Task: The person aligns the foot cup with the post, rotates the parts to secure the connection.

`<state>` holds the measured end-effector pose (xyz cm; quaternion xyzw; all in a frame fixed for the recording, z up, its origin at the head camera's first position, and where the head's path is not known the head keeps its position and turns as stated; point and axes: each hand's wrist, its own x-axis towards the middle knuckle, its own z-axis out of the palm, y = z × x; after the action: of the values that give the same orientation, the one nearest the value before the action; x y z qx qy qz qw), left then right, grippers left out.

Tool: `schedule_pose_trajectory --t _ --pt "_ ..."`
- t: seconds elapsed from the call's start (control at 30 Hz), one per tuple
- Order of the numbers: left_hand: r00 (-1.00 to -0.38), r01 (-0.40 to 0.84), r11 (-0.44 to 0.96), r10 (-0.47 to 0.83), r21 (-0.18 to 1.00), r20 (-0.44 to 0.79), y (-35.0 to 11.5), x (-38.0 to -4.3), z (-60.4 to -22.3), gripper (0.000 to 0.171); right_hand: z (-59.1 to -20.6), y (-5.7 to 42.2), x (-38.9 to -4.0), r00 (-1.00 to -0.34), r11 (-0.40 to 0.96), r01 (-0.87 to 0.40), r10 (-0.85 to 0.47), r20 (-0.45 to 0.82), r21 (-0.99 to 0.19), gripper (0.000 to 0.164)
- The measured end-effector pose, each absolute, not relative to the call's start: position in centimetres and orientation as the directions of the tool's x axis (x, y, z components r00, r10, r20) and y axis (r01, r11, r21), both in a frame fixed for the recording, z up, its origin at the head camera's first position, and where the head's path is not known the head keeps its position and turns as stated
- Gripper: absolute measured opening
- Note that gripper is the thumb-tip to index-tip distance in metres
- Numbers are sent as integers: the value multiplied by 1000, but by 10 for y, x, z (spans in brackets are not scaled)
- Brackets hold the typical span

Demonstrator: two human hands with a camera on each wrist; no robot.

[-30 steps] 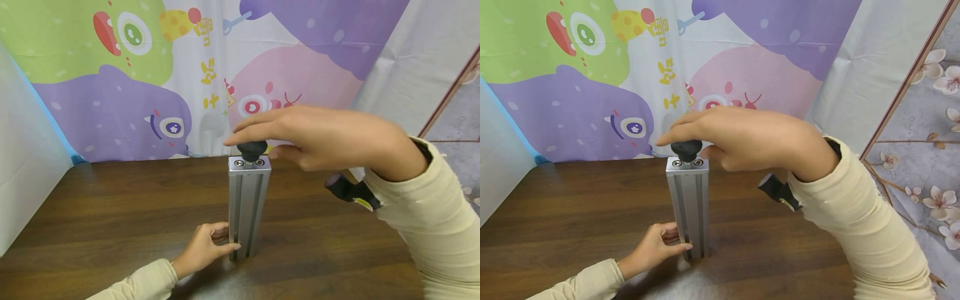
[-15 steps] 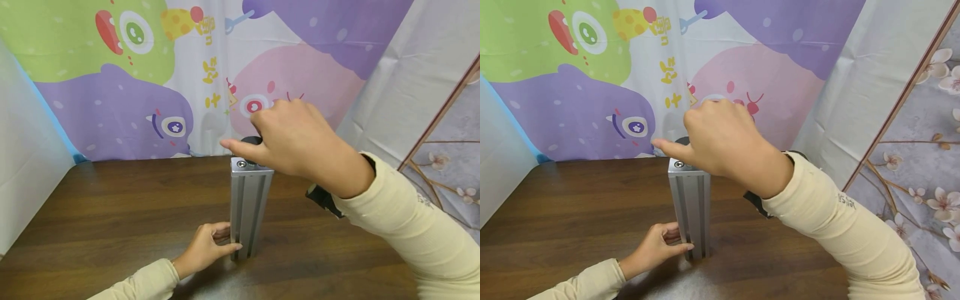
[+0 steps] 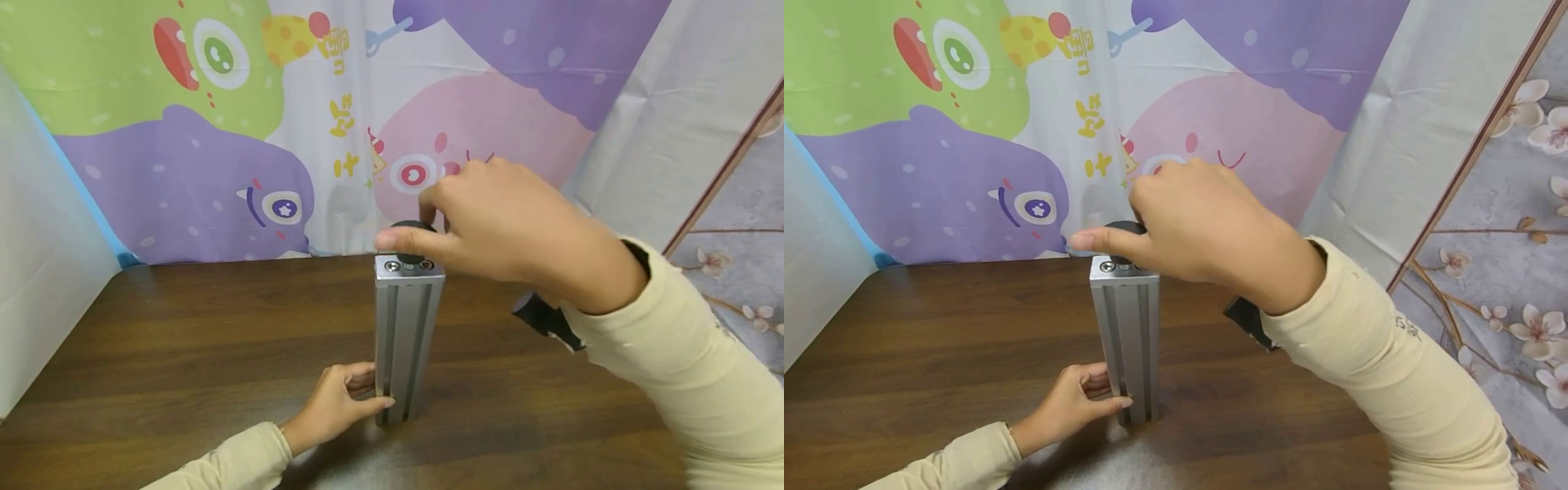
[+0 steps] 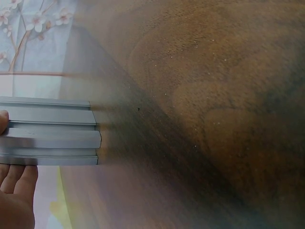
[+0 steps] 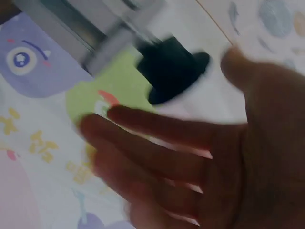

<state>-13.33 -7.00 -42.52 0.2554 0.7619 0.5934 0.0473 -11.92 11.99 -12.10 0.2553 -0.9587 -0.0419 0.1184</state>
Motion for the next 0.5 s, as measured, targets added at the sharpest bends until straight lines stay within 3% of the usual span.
schedule_pose_trajectory --t 0.1,0.17,0.33,0.43,0.5 --pt "-867 336 171 442 926 233 -70 -133 -426 43 -116 133 -123 -762 767 -634 -642 88 100 53" --pt "-868 339 180 439 923 233 -70 -133 -426 44 -115 141 -126 -681 682 -728 -731 49 70 61" --pt "-864 340 169 443 925 237 -70 -134 -426 42 -116 149 -134 -502 506 -859 -862 72 76 66" --pt "-861 344 157 446 926 244 -70 -134 -426 41 -118 149 -138 -441 451 -885 -892 98 115 61" --pt "-859 347 152 449 926 248 -70 -134 -426 41 -119 147 -139 -441 452 -881 -891 108 139 51"
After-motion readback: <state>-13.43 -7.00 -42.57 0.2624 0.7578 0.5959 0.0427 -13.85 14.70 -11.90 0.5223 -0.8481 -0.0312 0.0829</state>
